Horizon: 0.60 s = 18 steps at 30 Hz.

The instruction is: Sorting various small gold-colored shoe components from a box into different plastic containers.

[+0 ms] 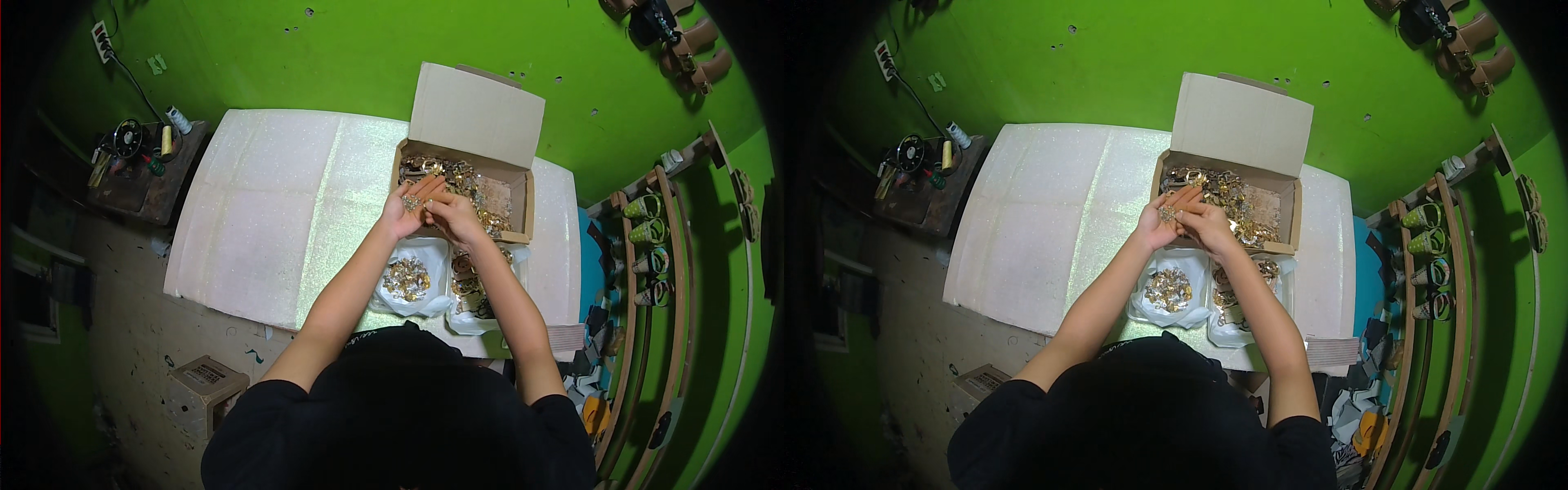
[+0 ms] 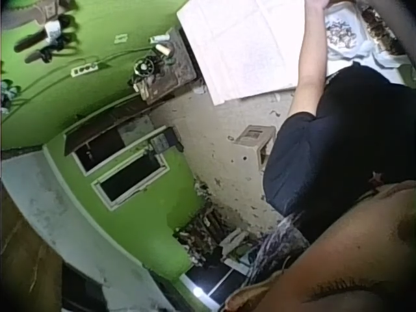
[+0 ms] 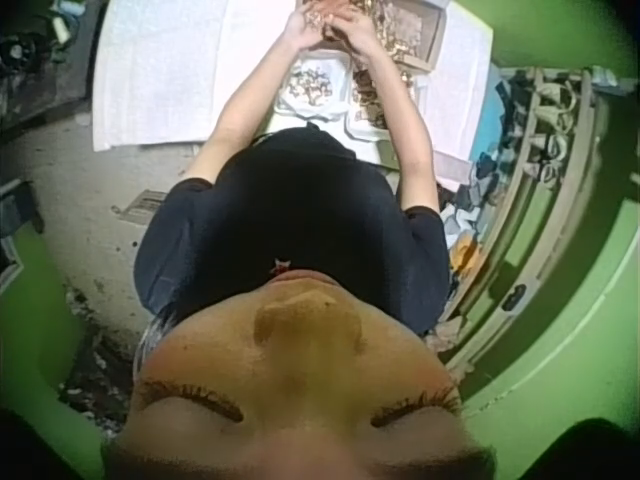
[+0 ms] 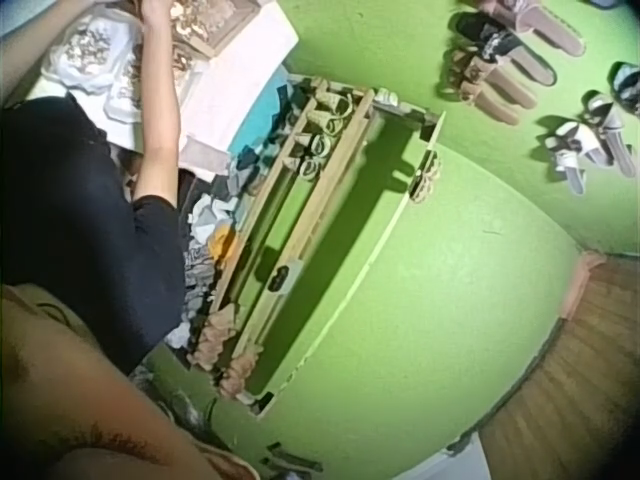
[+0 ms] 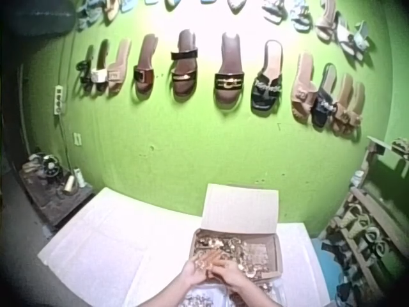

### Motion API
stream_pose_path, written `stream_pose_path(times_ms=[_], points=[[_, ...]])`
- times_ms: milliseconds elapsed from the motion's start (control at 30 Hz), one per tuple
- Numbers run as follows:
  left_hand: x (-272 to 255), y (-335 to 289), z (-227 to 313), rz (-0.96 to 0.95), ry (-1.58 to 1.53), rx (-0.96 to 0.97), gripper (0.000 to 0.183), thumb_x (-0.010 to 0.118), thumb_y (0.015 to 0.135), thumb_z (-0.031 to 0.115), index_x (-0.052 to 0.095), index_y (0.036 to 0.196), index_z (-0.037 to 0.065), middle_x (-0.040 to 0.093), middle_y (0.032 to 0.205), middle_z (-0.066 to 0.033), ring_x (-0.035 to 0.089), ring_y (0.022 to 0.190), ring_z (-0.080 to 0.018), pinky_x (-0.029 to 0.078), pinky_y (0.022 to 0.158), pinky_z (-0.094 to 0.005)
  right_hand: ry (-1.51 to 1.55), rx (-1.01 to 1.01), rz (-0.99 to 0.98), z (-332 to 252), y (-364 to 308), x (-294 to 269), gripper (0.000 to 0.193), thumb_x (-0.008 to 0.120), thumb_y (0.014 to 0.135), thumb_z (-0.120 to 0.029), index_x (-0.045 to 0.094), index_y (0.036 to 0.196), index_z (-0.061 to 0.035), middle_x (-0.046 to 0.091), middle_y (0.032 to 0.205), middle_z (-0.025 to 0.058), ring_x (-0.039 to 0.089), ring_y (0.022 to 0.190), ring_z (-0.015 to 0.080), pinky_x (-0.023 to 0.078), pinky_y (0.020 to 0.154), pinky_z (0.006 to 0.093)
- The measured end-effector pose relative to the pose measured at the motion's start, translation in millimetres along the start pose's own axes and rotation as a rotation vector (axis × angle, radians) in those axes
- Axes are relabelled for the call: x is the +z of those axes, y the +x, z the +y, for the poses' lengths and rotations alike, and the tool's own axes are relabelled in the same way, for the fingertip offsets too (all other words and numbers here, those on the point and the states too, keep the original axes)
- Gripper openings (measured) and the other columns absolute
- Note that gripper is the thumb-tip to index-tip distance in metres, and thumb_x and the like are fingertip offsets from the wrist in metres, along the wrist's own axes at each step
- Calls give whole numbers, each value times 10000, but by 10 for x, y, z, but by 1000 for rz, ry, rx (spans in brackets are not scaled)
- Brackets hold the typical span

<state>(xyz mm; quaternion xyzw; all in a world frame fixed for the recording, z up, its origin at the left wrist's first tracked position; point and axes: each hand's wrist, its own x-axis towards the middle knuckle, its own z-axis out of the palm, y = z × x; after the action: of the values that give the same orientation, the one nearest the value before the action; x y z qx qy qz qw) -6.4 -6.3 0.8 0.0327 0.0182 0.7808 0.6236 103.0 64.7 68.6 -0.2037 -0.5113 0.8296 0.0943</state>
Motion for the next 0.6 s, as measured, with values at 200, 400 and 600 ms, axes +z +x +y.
stream_pose_path(times_ms=[200,400,600], points=[[36,-13,8,63,-123,-1,491,126,914,282,311,1246,-29,342,1294,-185,330,1208,-299,349,955,-408,-280,202,-37,60,-360,1,150,593,751,-32,569,872,53,594,711,71,575,578,121,485,555,207],[32,17,12,40,-150,-3,500,120,915,290,313,1242,-35,342,1291,-192,326,1208,-306,349,954,-415,-543,228,-112,266,-499,-109,174,600,767,-72,580,852,77,608,711,87,566,589,108,473,558,206],[15,2,5,51,-122,8,497,124,915,289,328,1234,-33,349,1290,-184,328,1208,-301,345,958,-410,-903,118,-180,230,-570,-85,201,582,779,-158,627,801,37,606,663,63,567,592,125,459,578,266]])
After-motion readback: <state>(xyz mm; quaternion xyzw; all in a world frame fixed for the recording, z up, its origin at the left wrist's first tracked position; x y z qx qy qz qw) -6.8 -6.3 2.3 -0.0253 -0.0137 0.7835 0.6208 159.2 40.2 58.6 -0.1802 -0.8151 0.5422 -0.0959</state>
